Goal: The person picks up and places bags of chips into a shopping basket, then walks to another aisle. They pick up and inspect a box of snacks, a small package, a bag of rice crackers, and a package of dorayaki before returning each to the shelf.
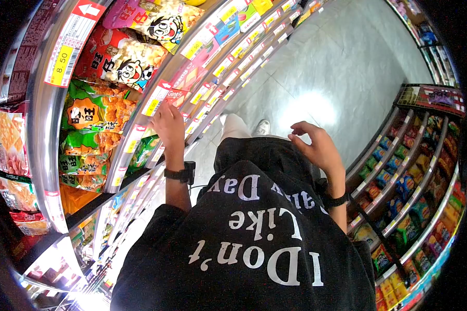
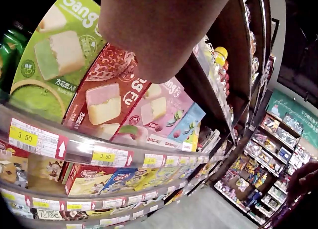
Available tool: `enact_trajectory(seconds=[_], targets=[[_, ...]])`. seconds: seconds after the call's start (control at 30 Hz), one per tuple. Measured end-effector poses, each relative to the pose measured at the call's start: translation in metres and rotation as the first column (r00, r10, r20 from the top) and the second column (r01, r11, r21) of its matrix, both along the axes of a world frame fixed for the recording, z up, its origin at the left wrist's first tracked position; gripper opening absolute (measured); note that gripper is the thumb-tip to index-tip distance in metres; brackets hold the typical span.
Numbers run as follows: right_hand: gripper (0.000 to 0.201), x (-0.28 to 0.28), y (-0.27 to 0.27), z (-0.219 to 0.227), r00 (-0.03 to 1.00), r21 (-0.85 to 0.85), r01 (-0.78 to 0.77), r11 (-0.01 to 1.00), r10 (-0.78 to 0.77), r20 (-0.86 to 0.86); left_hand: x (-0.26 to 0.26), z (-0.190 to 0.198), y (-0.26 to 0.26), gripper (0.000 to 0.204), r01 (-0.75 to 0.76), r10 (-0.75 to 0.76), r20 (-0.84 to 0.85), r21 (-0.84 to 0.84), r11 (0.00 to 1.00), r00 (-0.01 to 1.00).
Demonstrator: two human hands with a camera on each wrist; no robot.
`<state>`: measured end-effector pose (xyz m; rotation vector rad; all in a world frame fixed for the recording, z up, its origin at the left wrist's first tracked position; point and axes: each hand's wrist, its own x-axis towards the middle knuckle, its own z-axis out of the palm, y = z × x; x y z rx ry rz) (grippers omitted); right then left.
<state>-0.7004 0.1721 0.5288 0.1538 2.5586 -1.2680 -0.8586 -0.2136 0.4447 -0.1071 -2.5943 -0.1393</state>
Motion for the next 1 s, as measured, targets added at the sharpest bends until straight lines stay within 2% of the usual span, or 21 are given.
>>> enact_trajectory(seconds=[0.07,0.1,0.17,0.2,0.27,0.3,0.37,0.43,0.5,0.57,0.7,0.77,0.8,0.87,1.0], targets=[[0.030,0.000,0.000,0.001,1.000,0.001,0.006,1.000,-0.006,0.008,-0.001,0.007,0.006,0.032,0.064,-0.079,0.136,0.106,0.992,0.988],[0.030,0.000,0.000,0.001,1.000,0.001,0.007,1.000,-0.007,0.018,-0.001,0.007,0.010,0.032,0.064,-0.079,0.136,0.107,0.992,0.988],[0.030,0.000,0.001,0.001,0.999,-0.007,0.017,1.000,-0.016,0.031,-0.004,0.007,0.021,0.049,0.184,-0.185,-0.045,-0.015,0.983,0.982],[0.030,0.001,0.001,0.000,0.999,-0.012,0.026,1.000,-0.025,0.048,-0.006,0.007,0.025,0.049,0.185,-0.185,-0.045,-0.015,0.983,0.982],[0.031,0.001,0.002,0.000,0.999,-0.003,0.020,1.000,-0.019,0.038,-0.010,0.007,0.033,0.053,0.135,-0.131,0.101,-0.032,0.990,0.986],[0.031,0.001,0.002,0.000,1.000,0.005,0.010,1.000,-0.010,0.029,-0.013,0.006,0.034,0.053,0.135,-0.132,0.101,-0.031,0.990,0.986],[0.031,0.003,0.003,0.002,0.999,0.005,0.020,1.000,-0.020,0.038,-0.017,0.003,0.037,0.052,0.162,-0.187,0.173,0.149,0.976,0.967],[0.031,0.004,0.003,0.000,0.998,0.001,0.028,1.000,-0.028,0.047,-0.017,0.003,0.038,0.050,0.172,-0.184,0.135,0.100,0.980,0.974],[0.031,0.007,0.006,-0.007,1.000,0.032,-0.006,0.999,0.006,-0.018,-0.016,0.004,0.039,0.049,0.180,-0.184,0.095,0.050,0.982,0.978],[0.031,0.007,0.006,-0.004,1.000,0.028,0.002,1.000,-0.002,-0.003,-0.012,0.012,0.040,0.048,0.181,-0.199,0.177,0.113,0.977,0.964],[0.031,0.008,0.008,-0.003,1.000,0.024,0.013,1.000,-0.013,0.019,-0.011,0.013,0.039,0.040,0.255,-0.266,0.099,0.110,0.961,0.959],[0.031,0.008,0.008,-0.003,1.000,0.020,0.016,1.000,-0.016,0.016,-0.014,0.017,0.039,0.036,0.234,-0.270,0.143,0.229,0.945,0.952],[0.031,0.008,0.008,-0.002,1.000,0.015,0.019,1.000,-0.019,0.013,-0.014,0.018,0.039,0.036,0.233,-0.270,0.143,0.230,0.945,0.952],[0.031,0.007,0.007,-0.001,1.000,0.018,0.015,1.000,-0.016,0.014,-0.015,0.023,0.040,0.034,0.297,-0.344,0.120,0.294,0.908,0.931],[0.031,0.006,0.008,-0.002,1.000,0.017,0.021,1.000,-0.022,0.019,-0.012,0.026,0.045,0.031,0.337,-0.358,0.078,0.198,0.920,0.931]])
